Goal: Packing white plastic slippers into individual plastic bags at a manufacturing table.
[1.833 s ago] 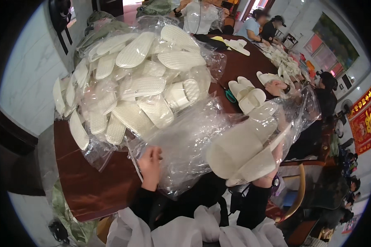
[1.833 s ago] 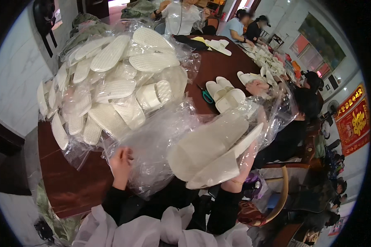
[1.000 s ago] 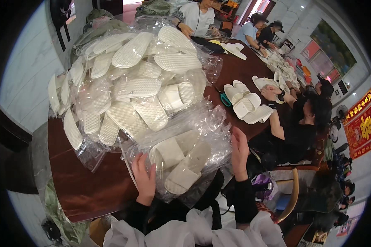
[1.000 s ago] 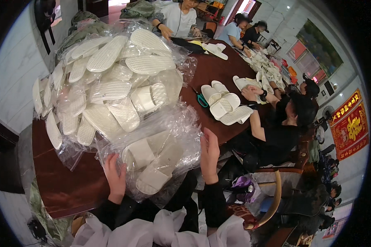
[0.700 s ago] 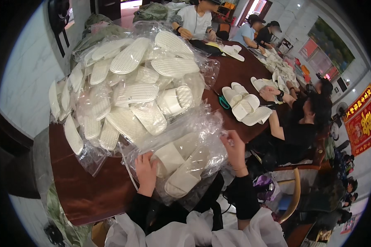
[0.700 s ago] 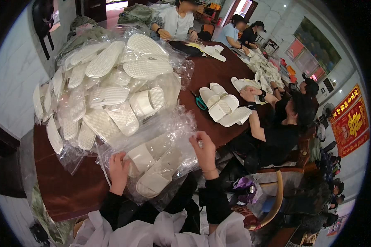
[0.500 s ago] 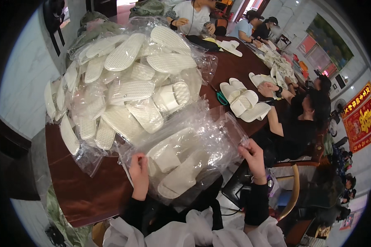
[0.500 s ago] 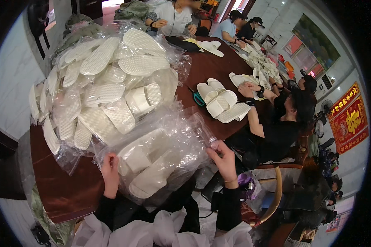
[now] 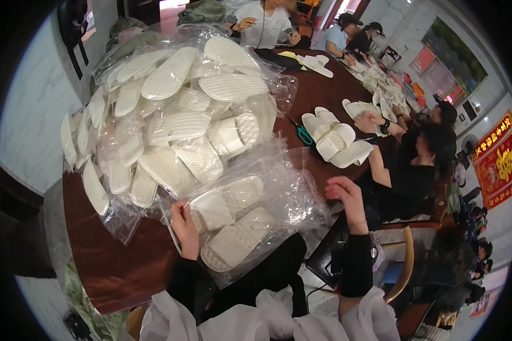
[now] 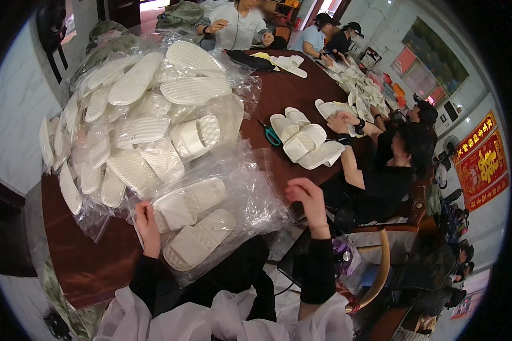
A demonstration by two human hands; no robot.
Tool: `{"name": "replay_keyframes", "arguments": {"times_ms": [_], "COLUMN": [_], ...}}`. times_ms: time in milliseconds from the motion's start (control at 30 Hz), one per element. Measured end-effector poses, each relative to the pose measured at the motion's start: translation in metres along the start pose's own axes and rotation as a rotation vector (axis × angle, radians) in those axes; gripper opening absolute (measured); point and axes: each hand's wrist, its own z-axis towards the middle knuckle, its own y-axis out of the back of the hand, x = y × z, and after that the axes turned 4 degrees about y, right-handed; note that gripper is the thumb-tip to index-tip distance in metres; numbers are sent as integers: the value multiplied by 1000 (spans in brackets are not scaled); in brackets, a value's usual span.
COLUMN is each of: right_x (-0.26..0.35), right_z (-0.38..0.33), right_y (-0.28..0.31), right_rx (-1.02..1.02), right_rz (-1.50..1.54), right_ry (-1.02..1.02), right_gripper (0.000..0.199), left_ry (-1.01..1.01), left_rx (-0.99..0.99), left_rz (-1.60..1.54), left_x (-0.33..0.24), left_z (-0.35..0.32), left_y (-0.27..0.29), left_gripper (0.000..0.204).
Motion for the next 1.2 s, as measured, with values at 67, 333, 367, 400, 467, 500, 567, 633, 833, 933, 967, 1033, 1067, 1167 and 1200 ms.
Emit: {"name": "replay_keyframes", "arguments": {"times_ms": [67, 333, 367, 400, 467, 500, 567, 633, 833, 933, 967, 1033, 1067, 1167, 1200], "right_x": [-5, -78, -87, -93, -97, -94, -88, -81, -86, -98, -97, -92, -88, -95, -97], "right_z": [23, 31, 27, 22, 19, 16, 6, 7, 8, 5, 5, 3, 4, -2, -3], "right_y": [-16, -120, -125, -131, -137, -138, -135, -130, -123, -127, -133, -132, -130, -137, -133], "right_rx": [179, 726, 718, 731, 788, 787, 685, 670, 313, 266, 307, 333, 353, 450, 444], "right_rz": [-66, -276, -278, -360, -575, -574, -371, -313, -111, -144, -156, -106, -63, -59, -64], "right_ry": [-18, 148, 149, 129, 194, 192, 177, 61, -62, -95, -15, -77, -136, 255, 257], "right_gripper": [19, 36, 36, 41, 50, 50, 47, 46, 48, 50, 48, 48, 48, 46, 46], "left_ry": [-29, 33, 37, 43, 40, 41, 30, 20, 50, 42, 57, 70, 89, 90, 78], "left_rx": [1, 22, 32, 41, 34, 22, 11, -7, 34, 38, 40, 40, 42, 47, 53], "left_rz": [-1, 3, -30, -59, -43, -27, -18, -8, -73, -118, -111, -102, -128, -146, -136], "left_x": [2, 2, 0, -2, -7, -9, -11, -10, -12, -8, -6, -1, -2, -5, -7], "left_z": [1, -2, -4, -5, -6, -6, -6, -7, -6, -8, -7, -8, -8, -8, -8], "left_y": [-2, -5, -7, -7, -4, -2, -1, -1, -3, -6, -3, 1, 0, -3, -4], "left_gripper": [7, 7, 7, 8, 9, 10, 11, 12, 11, 10, 10, 9, 9, 9, 9]}}
